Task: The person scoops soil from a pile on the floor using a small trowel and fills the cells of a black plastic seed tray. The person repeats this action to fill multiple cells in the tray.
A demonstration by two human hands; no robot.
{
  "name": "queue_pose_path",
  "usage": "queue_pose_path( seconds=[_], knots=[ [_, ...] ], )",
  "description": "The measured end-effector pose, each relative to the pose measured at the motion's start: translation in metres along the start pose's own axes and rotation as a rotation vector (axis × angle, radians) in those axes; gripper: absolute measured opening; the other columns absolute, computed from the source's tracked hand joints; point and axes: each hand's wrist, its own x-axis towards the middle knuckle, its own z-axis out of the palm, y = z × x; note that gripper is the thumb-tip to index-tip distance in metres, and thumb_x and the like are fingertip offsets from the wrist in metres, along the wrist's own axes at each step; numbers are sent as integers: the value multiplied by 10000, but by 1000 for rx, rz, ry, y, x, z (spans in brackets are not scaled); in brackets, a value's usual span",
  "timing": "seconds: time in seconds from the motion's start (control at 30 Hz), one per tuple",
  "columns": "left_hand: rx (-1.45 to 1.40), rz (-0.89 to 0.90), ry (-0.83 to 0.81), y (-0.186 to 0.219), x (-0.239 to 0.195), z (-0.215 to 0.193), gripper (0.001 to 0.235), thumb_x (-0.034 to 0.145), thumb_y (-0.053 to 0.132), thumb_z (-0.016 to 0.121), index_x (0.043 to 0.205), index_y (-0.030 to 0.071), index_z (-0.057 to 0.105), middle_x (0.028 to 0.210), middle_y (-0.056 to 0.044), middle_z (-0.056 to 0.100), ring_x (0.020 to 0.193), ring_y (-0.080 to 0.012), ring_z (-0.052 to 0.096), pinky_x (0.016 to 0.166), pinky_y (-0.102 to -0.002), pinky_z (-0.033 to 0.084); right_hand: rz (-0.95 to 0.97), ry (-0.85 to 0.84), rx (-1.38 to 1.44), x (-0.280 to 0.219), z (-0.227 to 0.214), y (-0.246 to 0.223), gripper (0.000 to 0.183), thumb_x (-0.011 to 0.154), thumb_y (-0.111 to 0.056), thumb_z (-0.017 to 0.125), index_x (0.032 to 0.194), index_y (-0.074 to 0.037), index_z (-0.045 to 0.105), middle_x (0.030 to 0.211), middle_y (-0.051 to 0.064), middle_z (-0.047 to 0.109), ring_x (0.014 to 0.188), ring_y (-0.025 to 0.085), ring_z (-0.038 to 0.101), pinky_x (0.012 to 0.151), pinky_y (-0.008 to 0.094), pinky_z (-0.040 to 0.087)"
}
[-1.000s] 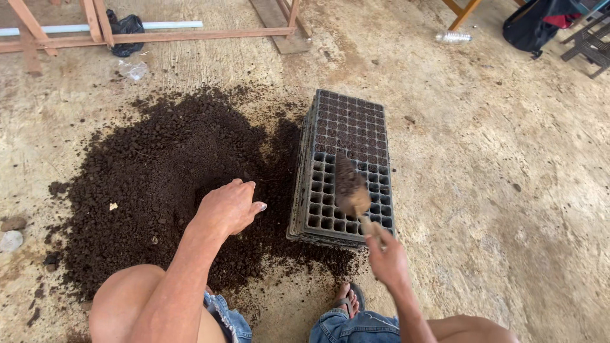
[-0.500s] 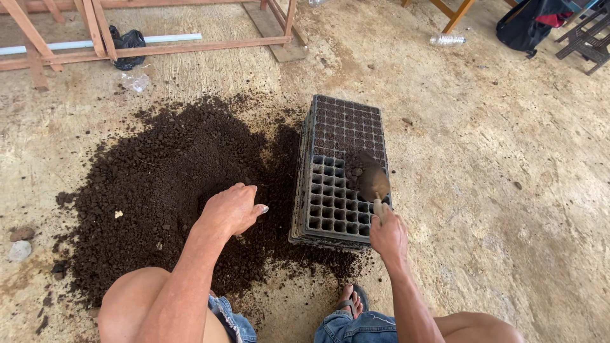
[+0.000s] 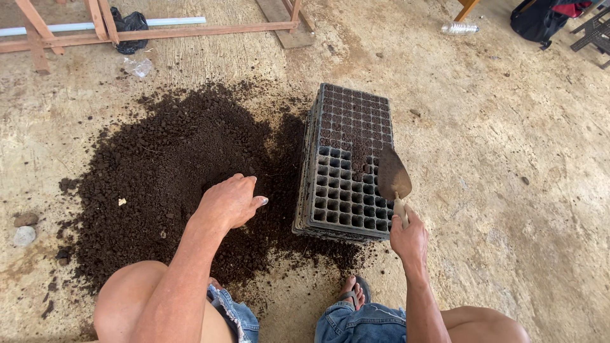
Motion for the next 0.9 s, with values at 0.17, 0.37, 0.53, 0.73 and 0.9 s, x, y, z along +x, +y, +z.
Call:
queue_pose_path(
  seconds=[0.17,0.37,0.53,0.73,0.9],
  knots=[
    [3,-3,-6,1,-3,-1,604,1085,342,568,1580,4,498,1473,-272,610,1396,-423,617,1168,-586,506,-42,5,-5,-33,-15,-13,601,990,-321,607,1546,-96,648,1424,284,686,1392,506,577,1180,585,445],
    [10,2,-5,-2,-1,3,617,1082,347,573,1580,-7,496,1470,-282,614,1405,-432,609,1179,-591,492,-81,-23,-103,-55,-31,-46,565,1065,-271,539,1627,-215,574,1406,177,655,1363,426,606,1169,566,468],
    [-1,1,1,-5,2,4,617,1078,342,577,1577,-12,497,1458,-286,622,1403,-433,611,1179,-595,490,-73,-81,-140,-20,-7,-2,546,1078,-278,542,1622,-276,586,1335,143,663,1285,387,673,1121,568,515],
    [25,8,-18,-4,-1,4,614,1085,342,566,1581,-12,492,1452,-280,627,1405,-420,612,1181,-577,494,-109,-82,-127,-19,-5,11,539,1054,-309,559,1585,-273,644,1286,157,704,1146,390,735,1099,562,544],
    [10,7,-18,-3,-4,1,625,1081,344,578,1577,-26,489,1450,-294,625,1402,-435,611,1179,-593,490,-135,-67,-173,-21,-1,11,537,1045,-286,575,1576,-281,655,1244,118,710,1167,361,743,1024,491,587]
  ],
)
